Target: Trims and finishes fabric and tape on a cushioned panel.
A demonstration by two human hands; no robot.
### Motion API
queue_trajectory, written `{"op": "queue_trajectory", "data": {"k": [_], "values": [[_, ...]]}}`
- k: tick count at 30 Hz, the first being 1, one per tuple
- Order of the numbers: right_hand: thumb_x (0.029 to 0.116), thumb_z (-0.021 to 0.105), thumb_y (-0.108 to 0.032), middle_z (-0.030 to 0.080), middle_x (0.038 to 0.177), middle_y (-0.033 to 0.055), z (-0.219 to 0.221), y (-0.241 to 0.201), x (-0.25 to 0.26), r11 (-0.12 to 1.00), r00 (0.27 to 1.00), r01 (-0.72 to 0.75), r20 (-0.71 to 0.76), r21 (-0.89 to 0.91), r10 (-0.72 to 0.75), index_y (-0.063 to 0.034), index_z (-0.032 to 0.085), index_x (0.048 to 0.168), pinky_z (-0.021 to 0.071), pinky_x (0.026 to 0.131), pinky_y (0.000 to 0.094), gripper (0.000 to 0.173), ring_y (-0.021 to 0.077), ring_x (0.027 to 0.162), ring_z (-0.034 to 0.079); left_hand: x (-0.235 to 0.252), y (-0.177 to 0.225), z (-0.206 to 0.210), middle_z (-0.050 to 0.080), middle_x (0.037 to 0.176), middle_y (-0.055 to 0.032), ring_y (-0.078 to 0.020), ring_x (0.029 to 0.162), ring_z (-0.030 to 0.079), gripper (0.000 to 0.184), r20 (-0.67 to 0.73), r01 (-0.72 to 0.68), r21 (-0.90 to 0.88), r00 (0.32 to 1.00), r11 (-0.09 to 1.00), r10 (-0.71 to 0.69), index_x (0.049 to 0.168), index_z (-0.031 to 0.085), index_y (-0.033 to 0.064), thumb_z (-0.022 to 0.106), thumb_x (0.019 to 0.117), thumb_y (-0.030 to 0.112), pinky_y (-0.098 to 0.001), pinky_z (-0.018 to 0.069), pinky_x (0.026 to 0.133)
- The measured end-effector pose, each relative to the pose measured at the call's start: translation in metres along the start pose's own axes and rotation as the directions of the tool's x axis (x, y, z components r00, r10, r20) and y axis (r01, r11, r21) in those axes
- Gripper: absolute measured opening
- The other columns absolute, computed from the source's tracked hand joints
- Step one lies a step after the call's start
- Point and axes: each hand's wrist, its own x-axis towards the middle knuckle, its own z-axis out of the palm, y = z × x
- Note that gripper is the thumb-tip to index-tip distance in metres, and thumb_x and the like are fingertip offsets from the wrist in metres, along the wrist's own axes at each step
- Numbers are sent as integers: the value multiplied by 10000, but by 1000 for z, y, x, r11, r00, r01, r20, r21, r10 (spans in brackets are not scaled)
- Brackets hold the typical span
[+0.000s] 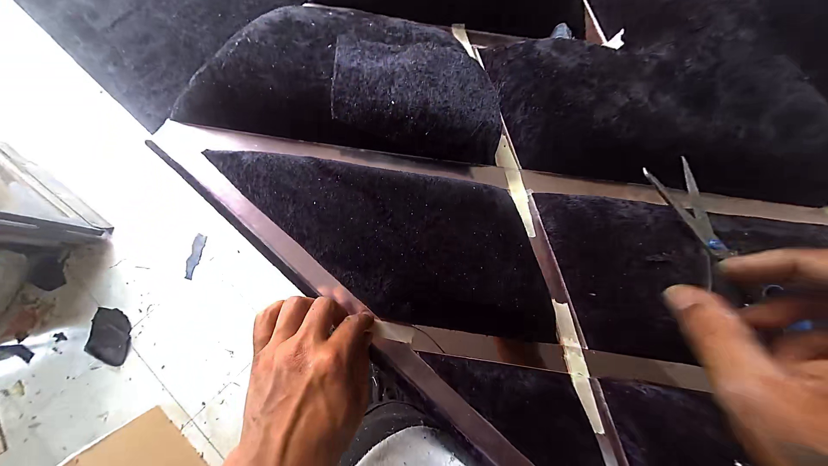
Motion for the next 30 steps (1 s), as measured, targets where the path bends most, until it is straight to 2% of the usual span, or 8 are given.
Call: {"op": "queue_trajectory", "data": {"k": [2, 5, 10, 14, 17, 19, 24, 30], "values": [[923, 704, -391, 684, 1090, 180, 10, -35, -15, 991, 984, 135, 116, 18, -136, -59, 718, 1110, 562, 652, 434, 381, 269, 814, 671, 2, 2, -1, 663, 894, 40, -203, 936, 614, 219, 15, 3, 18, 1000, 1000, -3, 986, 776, 284, 582, 964, 383, -478, 448, 905], [934, 691, -413, 746, 1024, 36, 42, -78, -42, 961, 930, 274, 243, 45, -277, -193, 778, 1026, 595, 754, 424, 254, 218, 931, 712, 3, 4, 0, 661, 878, 45, -194, 916, 613, 226, 25, 10, 26, 1000, 1000, -11, 962, 768, 272, 576, 964, 392, -468, 452, 894], [948, 666, -378, 715, 872, -55, 94, -116, -64, 927, 919, 348, 146, 139, -367, -250, 778, 934, 551, 582, 308, 171, 127, 799, 692, 8, 2, -1, 624, 815, 57, -176, 857, 599, 215, 59, 7, 32, 998, 999, -9, 901, 735, 267, 558, 947, 381, -442, 451, 846], [962, 625, -358, 684, 793, -59, 111, -119, -55, 920, 920, 377, 72, 107, -386, -243, 786, 945, 498, 520, 291, 199, 113, 695, 660, 15, -2, -1, 612, 802, 81, -158, 846, 586, 174, 96, 9, 15, 995, 1000, -10, 860, 700, 273, 569, 914, 374, -418, 445, 802], [951, 632, -341, 686, 779, -60, 114, -112, -49, 913, 917, 389, 39, 123, -396, -243, 791, 937, 492, 509, 286, 186, 105, 673, 656, 12, -8, -6, 661, 857, 123, -108, 863, 614, 136, 27, 50, -36, 998, 998, -49, 945, 693, 266, 643, 912, 388, -385, 477, 796], [950, 644, -338, 689, 783, -67, 115, -110, -50, 910, 921, 382, 20, 161, -390, -248, 794, 943, 492, 513, 283, 176, 95, 671, 654, 12, -7, -9, 667, 835, 153, -69, 818, 610, 132, -3, 68, -47, 998, 997, -68, 943, 660, 264, 694, 889, 379, -363, 479, 779], [941, 659, -332, 705, 800, -69, 118, -107, -50, 902, 926, 370, -13, 220, -377, -243, 802, 952, 512, 533, 272, 169, 74, 677, 658, 23, 10, -18, 582, 665, 78, -147, 677, 573, 129, 59, 45, 83, 997, 996, -50, 859, 609, 204, 698, 904, 286, -387, 446, 693], [943, 657, -327, 705, 803, -66, 121, -106, -50, 898, 930, 362, -29, 251, -366, -233, 801, 958, 514, 535, 274, 173, 77, 681, 659, 27, 20, -16, 584, 654, 94, -129, 651, 580, 166, 112, 97, 111, 988, 989, -110, 895, 616, 213, 758, 866, 295, -364, 446, 624]]}}
